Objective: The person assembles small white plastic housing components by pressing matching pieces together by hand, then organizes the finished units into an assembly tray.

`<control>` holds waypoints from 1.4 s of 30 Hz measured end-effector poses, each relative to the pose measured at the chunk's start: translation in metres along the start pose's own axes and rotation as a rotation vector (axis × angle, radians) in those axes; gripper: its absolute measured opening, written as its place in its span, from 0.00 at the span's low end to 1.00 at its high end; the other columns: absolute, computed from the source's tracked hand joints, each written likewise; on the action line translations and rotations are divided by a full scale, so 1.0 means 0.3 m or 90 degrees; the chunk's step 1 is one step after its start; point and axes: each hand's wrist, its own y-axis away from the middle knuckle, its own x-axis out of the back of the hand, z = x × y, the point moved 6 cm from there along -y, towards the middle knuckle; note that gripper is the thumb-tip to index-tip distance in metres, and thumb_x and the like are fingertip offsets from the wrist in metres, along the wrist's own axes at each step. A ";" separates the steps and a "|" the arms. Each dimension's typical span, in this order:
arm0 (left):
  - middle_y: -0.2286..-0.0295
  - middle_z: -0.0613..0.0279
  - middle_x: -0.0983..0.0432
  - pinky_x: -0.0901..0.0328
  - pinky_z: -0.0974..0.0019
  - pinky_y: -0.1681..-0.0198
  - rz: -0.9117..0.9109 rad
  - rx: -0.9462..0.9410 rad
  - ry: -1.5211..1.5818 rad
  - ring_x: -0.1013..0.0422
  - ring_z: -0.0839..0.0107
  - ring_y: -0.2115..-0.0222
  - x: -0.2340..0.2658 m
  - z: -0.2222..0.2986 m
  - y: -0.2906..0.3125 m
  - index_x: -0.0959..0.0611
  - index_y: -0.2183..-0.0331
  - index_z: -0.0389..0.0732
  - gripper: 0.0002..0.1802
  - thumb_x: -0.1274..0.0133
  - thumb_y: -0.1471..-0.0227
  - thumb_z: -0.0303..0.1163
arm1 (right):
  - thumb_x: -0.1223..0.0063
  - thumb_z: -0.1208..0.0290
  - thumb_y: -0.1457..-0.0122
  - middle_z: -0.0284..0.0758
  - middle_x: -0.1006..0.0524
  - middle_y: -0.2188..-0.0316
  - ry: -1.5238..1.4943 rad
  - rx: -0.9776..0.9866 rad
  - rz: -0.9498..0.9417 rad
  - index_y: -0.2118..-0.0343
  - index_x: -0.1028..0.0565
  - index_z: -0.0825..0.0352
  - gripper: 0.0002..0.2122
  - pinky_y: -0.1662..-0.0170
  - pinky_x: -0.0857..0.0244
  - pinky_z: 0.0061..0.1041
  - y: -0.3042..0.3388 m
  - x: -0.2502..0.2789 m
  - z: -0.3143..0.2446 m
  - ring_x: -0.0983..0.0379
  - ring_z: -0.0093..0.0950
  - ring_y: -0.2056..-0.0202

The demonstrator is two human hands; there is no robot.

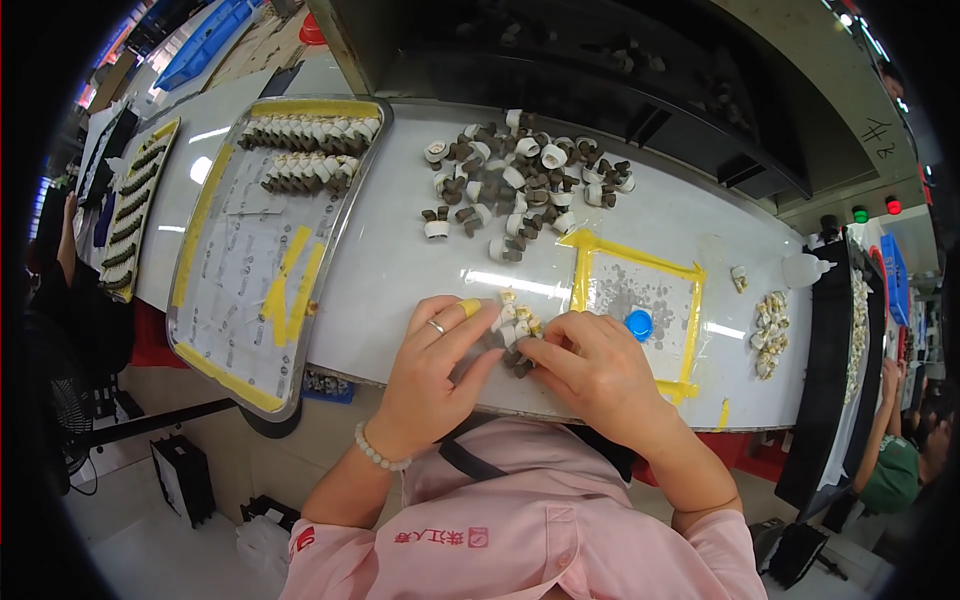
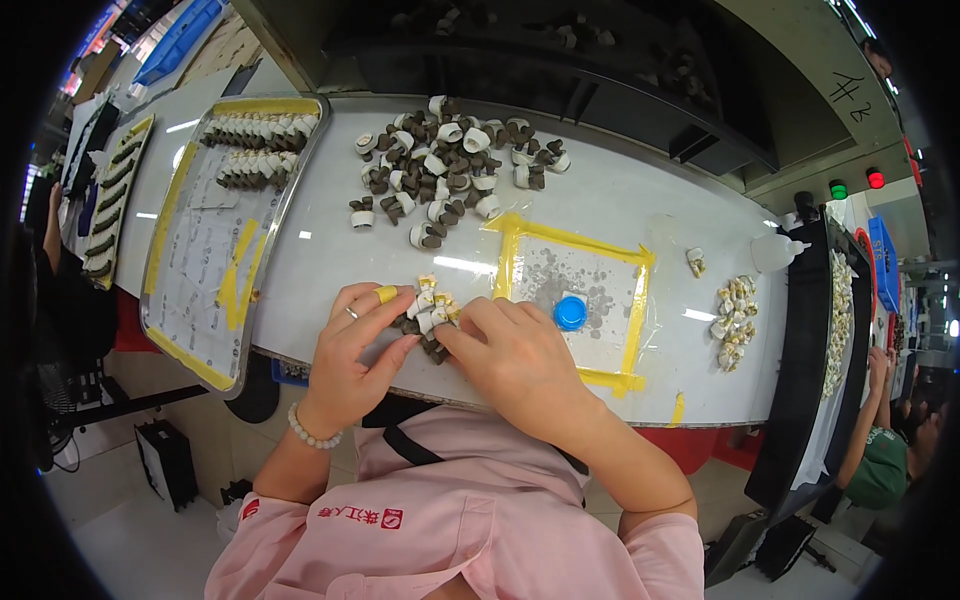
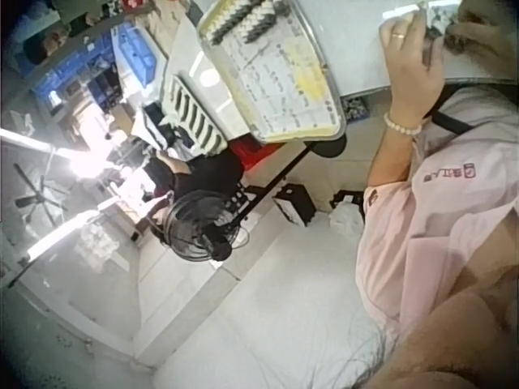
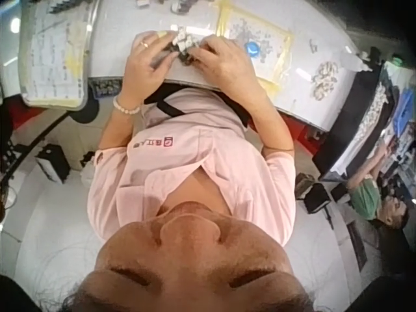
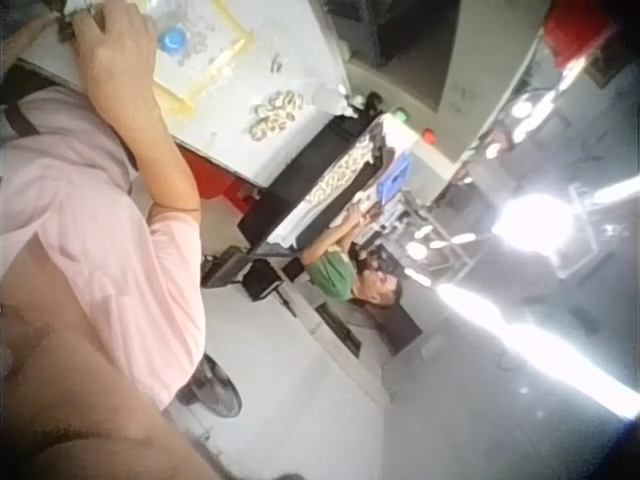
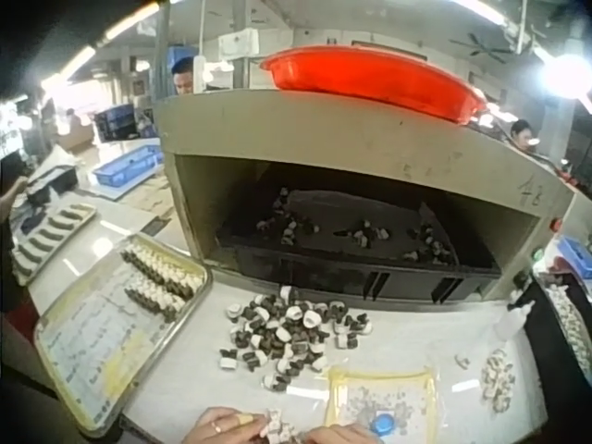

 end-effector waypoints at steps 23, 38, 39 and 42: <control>0.62 0.55 0.26 0.37 0.58 0.53 -0.039 -0.019 0.046 0.34 0.53 0.59 0.002 0.001 -0.015 0.23 0.58 0.36 0.29 0.34 0.66 0.27 | 0.37 0.74 0.56 0.35 0.31 0.73 -0.165 -0.064 -0.001 0.70 0.27 0.65 0.11 0.70 0.34 0.32 -0.012 -0.044 0.017 0.29 0.35 0.72; 0.61 0.56 0.28 0.36 0.57 0.53 -0.014 -0.100 -0.042 0.34 0.52 0.58 -0.031 0.025 0.006 0.22 0.60 0.39 0.26 0.33 0.66 0.30 | 0.40 0.82 0.53 0.37 0.28 0.70 -0.209 -0.109 -0.001 0.66 0.23 0.68 0.10 0.69 0.31 0.31 0.011 -0.023 0.025 0.27 0.35 0.72; 0.61 0.56 0.28 0.36 0.57 0.53 -0.012 -0.101 -0.047 0.34 0.52 0.58 -0.029 0.024 0.010 0.22 0.60 0.39 0.26 0.33 0.66 0.30 | 0.40 0.82 0.53 0.37 0.28 0.70 -0.210 -0.104 0.001 0.66 0.23 0.68 0.10 0.69 0.31 0.31 0.011 -0.028 0.021 0.27 0.35 0.72; 0.61 0.55 0.29 0.35 0.58 0.54 0.005 -0.097 -0.059 0.34 0.53 0.58 -0.009 0.023 0.020 0.21 0.62 0.38 0.24 0.33 0.66 0.29 | 0.40 0.82 0.53 0.38 0.27 0.68 -0.263 -0.131 0.014 0.61 0.24 0.67 0.14 0.68 0.31 0.30 0.012 -0.038 0.019 0.26 0.35 0.70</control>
